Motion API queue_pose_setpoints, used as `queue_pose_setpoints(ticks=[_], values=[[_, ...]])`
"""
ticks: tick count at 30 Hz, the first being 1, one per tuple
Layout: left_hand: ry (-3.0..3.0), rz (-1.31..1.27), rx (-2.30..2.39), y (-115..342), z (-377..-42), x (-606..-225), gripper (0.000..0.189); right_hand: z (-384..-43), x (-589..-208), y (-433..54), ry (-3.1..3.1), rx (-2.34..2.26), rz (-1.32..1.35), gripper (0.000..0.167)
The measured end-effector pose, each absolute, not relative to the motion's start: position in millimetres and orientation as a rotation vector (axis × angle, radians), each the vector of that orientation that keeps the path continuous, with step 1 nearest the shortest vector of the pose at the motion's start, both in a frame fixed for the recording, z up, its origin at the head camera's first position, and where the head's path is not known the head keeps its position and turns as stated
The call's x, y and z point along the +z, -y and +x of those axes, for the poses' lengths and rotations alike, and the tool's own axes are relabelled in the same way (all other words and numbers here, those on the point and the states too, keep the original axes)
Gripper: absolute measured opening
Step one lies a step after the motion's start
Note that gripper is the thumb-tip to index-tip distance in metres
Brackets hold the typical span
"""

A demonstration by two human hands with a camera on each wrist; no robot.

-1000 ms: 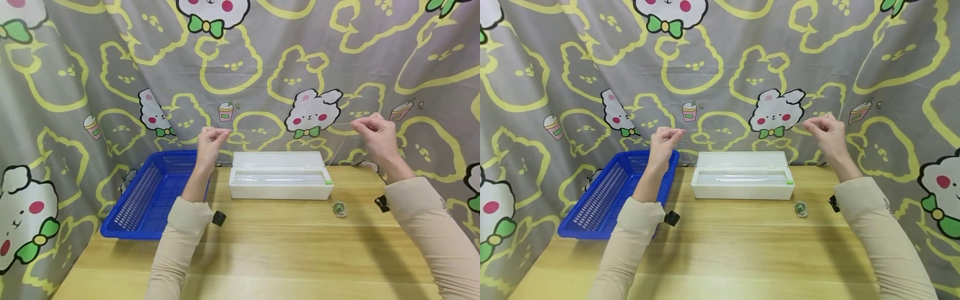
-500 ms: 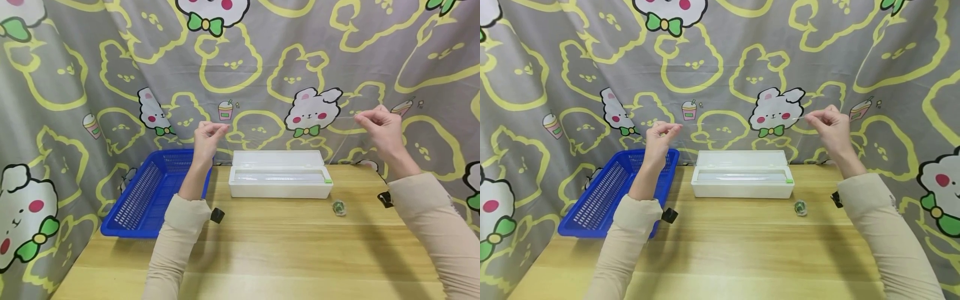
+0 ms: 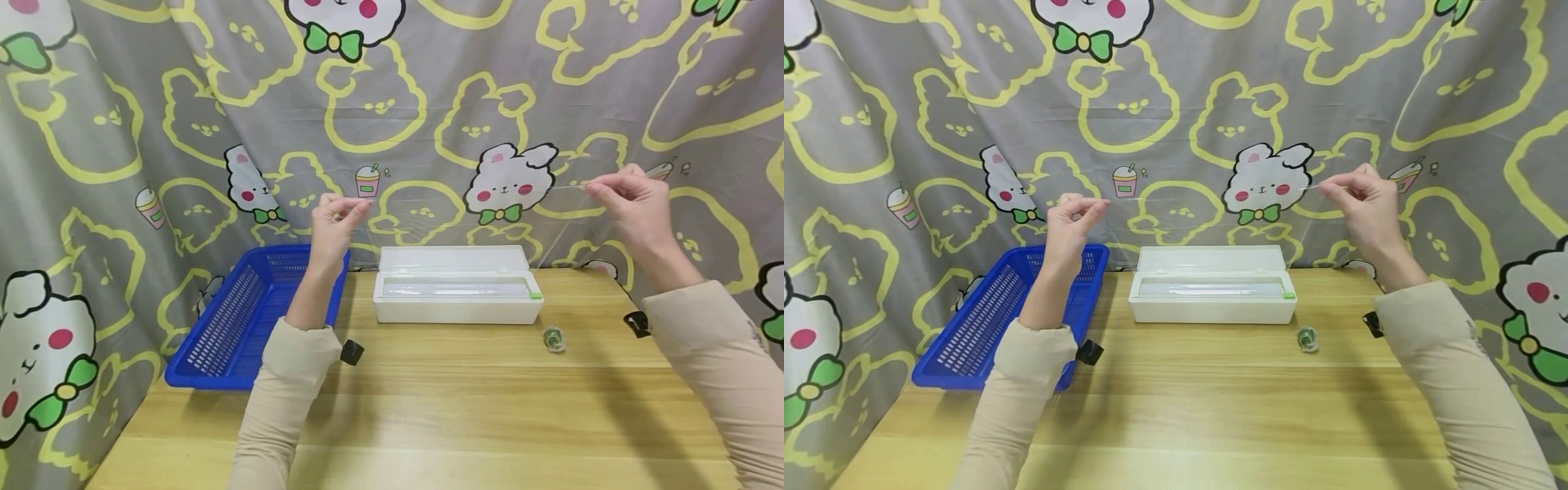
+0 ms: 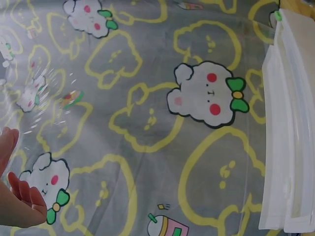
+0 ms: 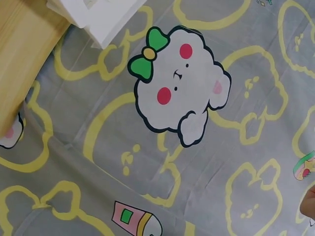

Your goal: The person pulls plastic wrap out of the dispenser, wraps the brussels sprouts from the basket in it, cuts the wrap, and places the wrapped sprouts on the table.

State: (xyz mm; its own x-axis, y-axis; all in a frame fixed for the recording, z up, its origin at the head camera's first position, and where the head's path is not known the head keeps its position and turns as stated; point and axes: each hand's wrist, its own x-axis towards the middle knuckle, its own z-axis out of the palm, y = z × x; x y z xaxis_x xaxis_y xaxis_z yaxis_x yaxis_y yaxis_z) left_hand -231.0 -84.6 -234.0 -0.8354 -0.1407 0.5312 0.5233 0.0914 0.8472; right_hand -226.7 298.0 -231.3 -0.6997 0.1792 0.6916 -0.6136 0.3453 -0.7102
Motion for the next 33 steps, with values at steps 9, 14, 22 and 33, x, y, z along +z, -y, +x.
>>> queue_pose_setpoints(ticks=[9,14,22,33], values=[[1.892,-0.406,-1.783,85.7,-219.7,-228.3,0.021,-216.9,-229.0,-298.2,1.816,1.483,0.395,0.014],[1.877,-0.441,-1.773,84.5,-214.5,-232.9,0.019,-206.1,-234.1,-299.4,1.743,1.553,0.439,0.013],[1.873,-0.514,-1.763,88.1,-193.6,-249.3,0.015,-176.8,-251.9,-301.5,1.692,1.677,0.514,0.01],[1.946,-0.837,-1.614,107.1,-145.2,-292.4,0.019,-124.2,-295.3,-316.1,1.754,1.815,0.906,0.015]])
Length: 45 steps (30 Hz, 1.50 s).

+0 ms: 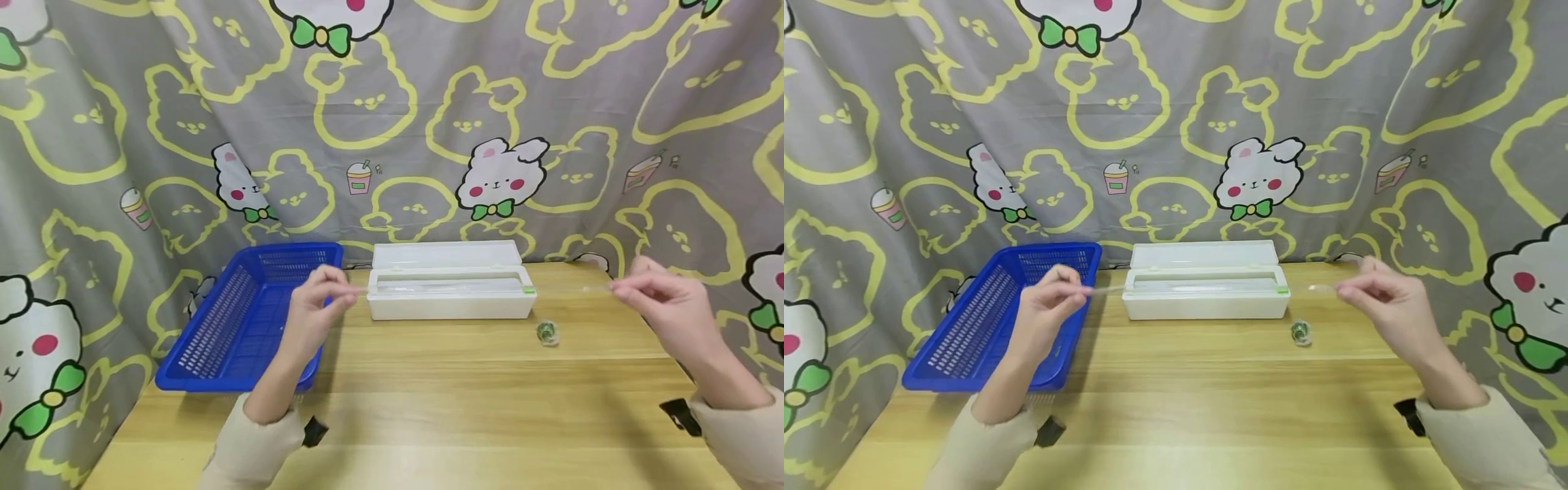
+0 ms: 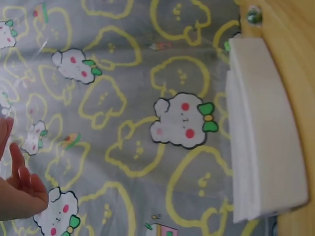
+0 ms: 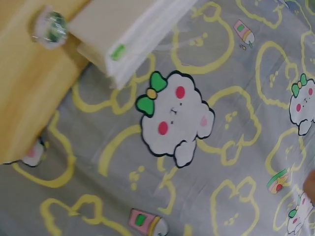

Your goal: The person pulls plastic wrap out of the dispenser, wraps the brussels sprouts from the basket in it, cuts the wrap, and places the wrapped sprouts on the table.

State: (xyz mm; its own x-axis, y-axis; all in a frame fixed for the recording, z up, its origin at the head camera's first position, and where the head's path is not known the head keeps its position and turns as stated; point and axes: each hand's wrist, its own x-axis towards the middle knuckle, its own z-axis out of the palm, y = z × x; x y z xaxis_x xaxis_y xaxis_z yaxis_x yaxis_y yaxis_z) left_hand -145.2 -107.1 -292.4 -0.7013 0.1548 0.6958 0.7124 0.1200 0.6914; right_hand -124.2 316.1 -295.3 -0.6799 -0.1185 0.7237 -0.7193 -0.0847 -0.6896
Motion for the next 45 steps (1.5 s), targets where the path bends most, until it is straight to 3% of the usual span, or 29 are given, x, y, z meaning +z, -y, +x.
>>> queue_pose_setpoints(ticks=[4,8,12,16,21,25,29,36,42,45], values=[[1.977,-1.031,-1.526,120.4,-129.9,-315.9,0.014,-113.3,-316.6,-323.5,1.788,1.837,1.232,0.015],[2.052,-1.202,-1.444,132.2,-115.7,-342.0,0.004,-105.1,-342.1,-328.7,1.872,1.824,1.452,0.029],[2.131,-1.302,-1.447,136.7,-104.4,-374.4,0.008,-92.9,-377.4,-332.2,2.058,1.798,1.574,0.046],[2.347,-1.369,-1.339,134.9,-95.6,-408.3,0.005,-78.3,-418.6,-333.6,2.266,1.786,1.615,0.043],[2.641,-1.44,-0.942,131.5,-92.3,-436.0,0.006,-71.6,-459.1,-327.2,2.534,1.831,1.537,0.023],[2.74,-1.432,-0.728,127.7,-93.6,-442.3,0.007,-72.4,-468.8,-317.6,2.851,1.712,1.328,0.009],[2.869,-1.407,-0.656,126.8,-93.3,-444.4,0.008,-78.3,-468.9,-310.3,2.959,1.625,1.286,0.012],[3.075,-1.373,-0.834,121.3,-97.5,-447.9,0.013,-82.2,-467.5,-305.3,2.961,1.454,1.283,0.03],[3.171,-1.262,-0.73,109.9,-102.8,-446.6,0.005,-77.3,-467.3,-302.0,3.167,1.223,1.073,0.014],[3.188,-1.274,-0.576,106.4,-102.9,-446.1,0.015,-73.8,-467.7,-301.2,3.199,1.271,1.036,0.015]])
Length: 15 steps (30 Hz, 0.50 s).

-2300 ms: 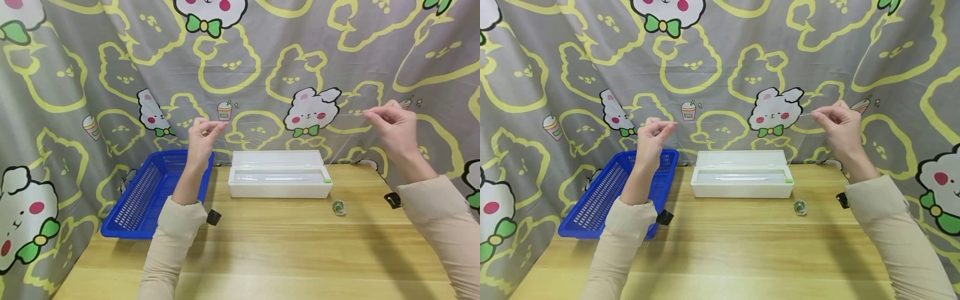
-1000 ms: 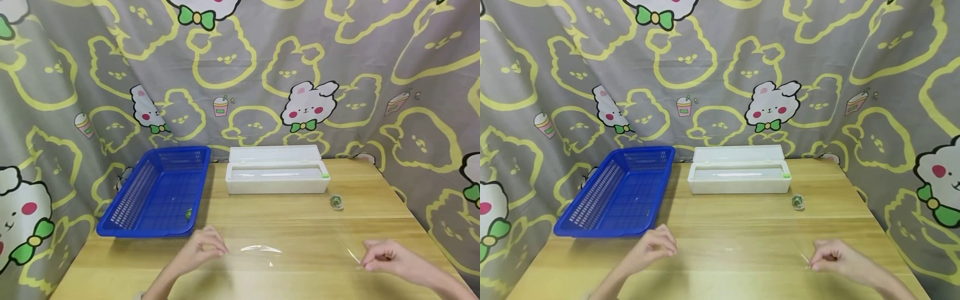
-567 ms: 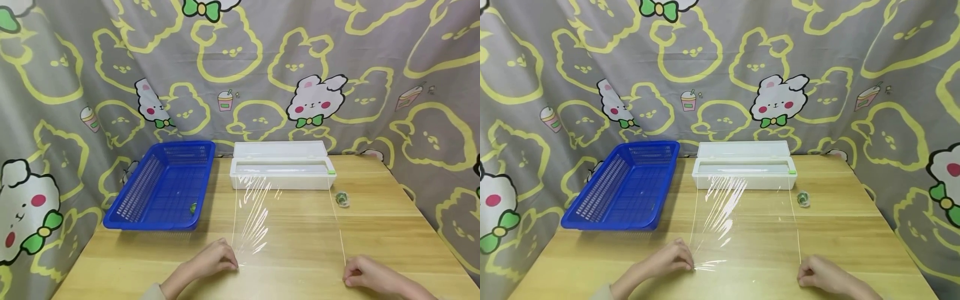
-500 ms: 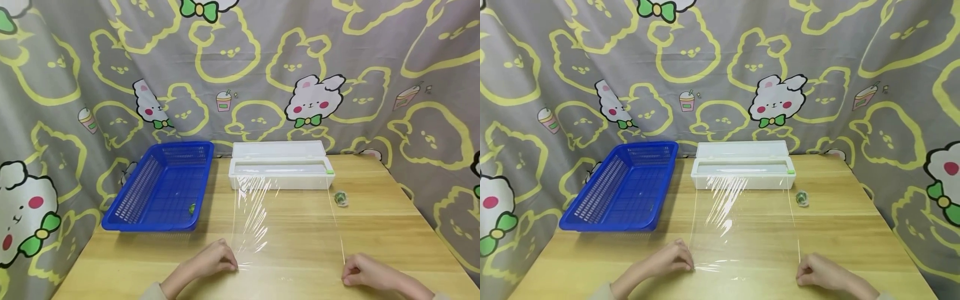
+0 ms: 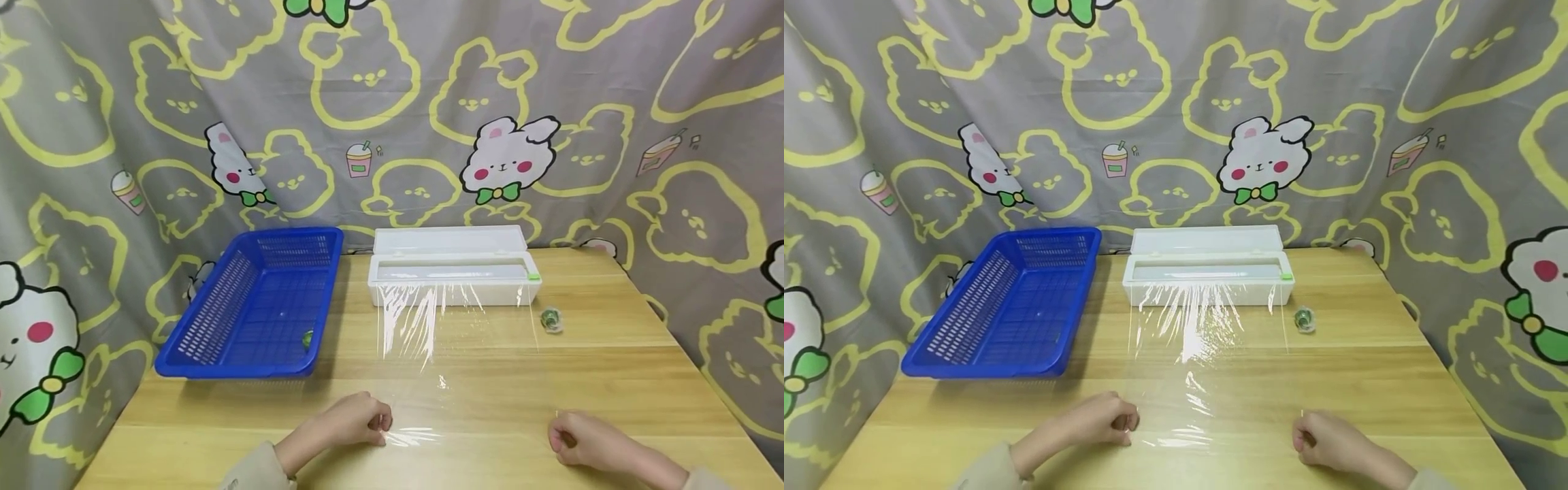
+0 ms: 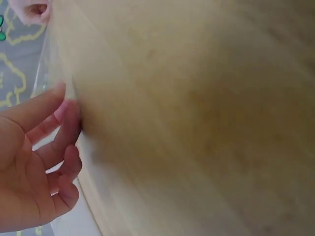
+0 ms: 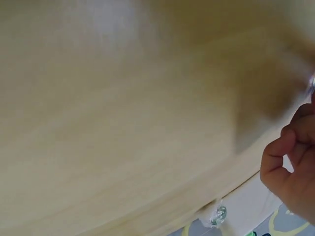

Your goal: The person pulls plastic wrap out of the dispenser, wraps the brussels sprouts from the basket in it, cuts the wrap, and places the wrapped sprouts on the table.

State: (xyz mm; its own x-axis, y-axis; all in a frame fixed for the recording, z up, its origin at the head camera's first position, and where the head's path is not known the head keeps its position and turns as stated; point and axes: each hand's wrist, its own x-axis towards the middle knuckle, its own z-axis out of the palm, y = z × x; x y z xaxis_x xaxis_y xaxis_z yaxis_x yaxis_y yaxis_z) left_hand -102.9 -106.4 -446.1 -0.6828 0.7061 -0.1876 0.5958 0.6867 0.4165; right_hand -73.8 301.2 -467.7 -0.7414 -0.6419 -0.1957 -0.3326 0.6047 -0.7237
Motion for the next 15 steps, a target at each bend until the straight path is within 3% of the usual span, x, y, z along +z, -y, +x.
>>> queue_pose_setpoints(ticks=[4,9,15], values=[[-2.606,1.044,0.351,106.0,-101.1,-443.9,0.027,-73.4,-465.2,-300.8,-2.308,-1.069,-0.78,0.017],[-2.657,1.003,0.467,108.3,-107.9,-442.1,0.026,-81.7,-458.5,-300.1,-2.363,-1.158,-0.81,0.011],[-2.686,0.951,0.52,110.0,-113.5,-444.8,0.046,-87.9,-458.9,-296.7,-2.492,-0.977,-0.786,0.034]])
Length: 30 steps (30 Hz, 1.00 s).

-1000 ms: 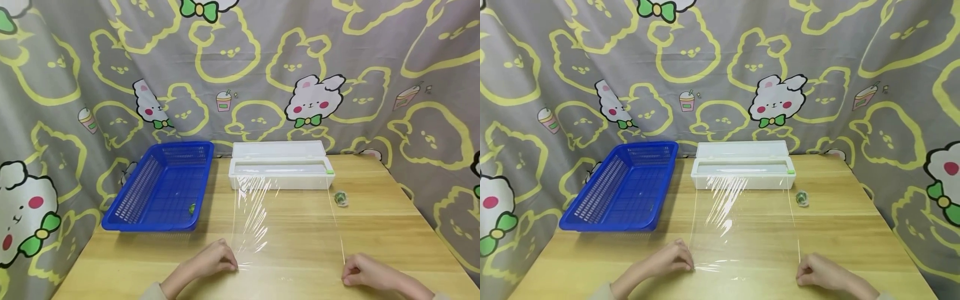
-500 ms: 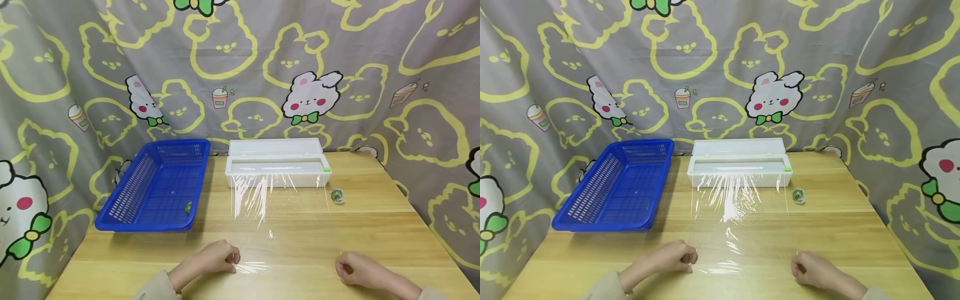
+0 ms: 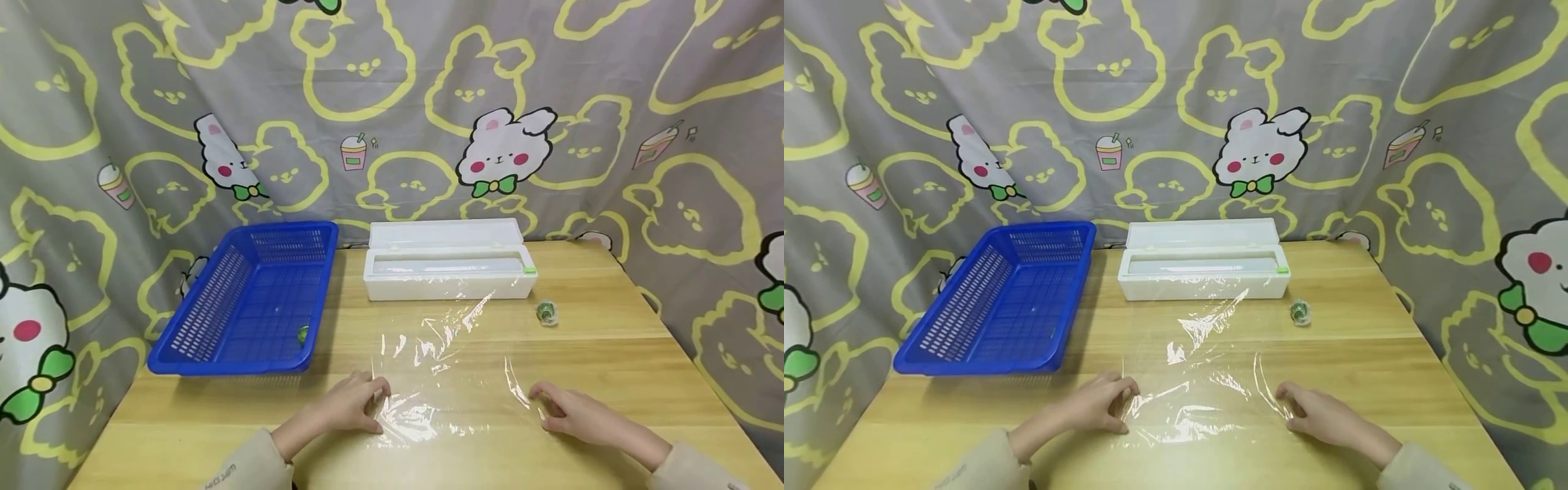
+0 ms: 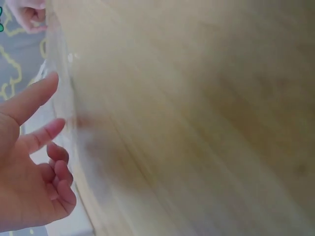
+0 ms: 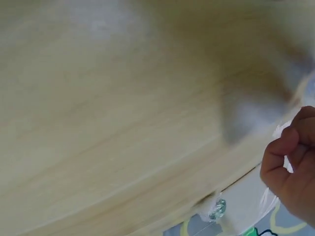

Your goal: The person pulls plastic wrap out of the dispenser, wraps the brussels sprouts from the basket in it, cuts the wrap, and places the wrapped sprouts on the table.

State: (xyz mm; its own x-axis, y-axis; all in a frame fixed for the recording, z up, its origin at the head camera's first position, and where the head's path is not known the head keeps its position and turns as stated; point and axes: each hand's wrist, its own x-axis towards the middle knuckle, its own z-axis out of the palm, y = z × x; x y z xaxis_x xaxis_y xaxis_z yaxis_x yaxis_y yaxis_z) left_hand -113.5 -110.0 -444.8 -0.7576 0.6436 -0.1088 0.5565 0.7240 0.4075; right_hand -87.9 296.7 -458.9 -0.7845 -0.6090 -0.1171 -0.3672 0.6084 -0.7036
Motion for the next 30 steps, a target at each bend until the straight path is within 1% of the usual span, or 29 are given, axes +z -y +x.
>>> queue_pose_setpoints(ticks=[8,13,24,28,30], values=[[-2.737,0.816,0.495,117.3,-113.7,-451.9,0.067,-87.3,-465.4,-297.7,-2.462,-0.979,-0.698,0.055],[-2.768,0.76,0.478,124.8,-112.4,-451.9,0.075,-86.1,-465.9,-301.1,-2.429,-1.013,-0.674,0.066],[-2.752,0.651,0.535,136.2,-110.3,-438.7,0.075,-86.7,-464.2,-303.1,-2.488,-0.948,-0.709,0.07],[-2.644,0.688,0.666,140.1,-113.2,-425.4,0.073,-87.6,-463.7,-303.5,-2.484,-0.941,-0.723,0.071],[-2.567,0.771,0.763,142.9,-114.7,-416.0,0.071,-87.6,-464.0,-303.5,-2.481,-0.943,-0.739,0.07]])
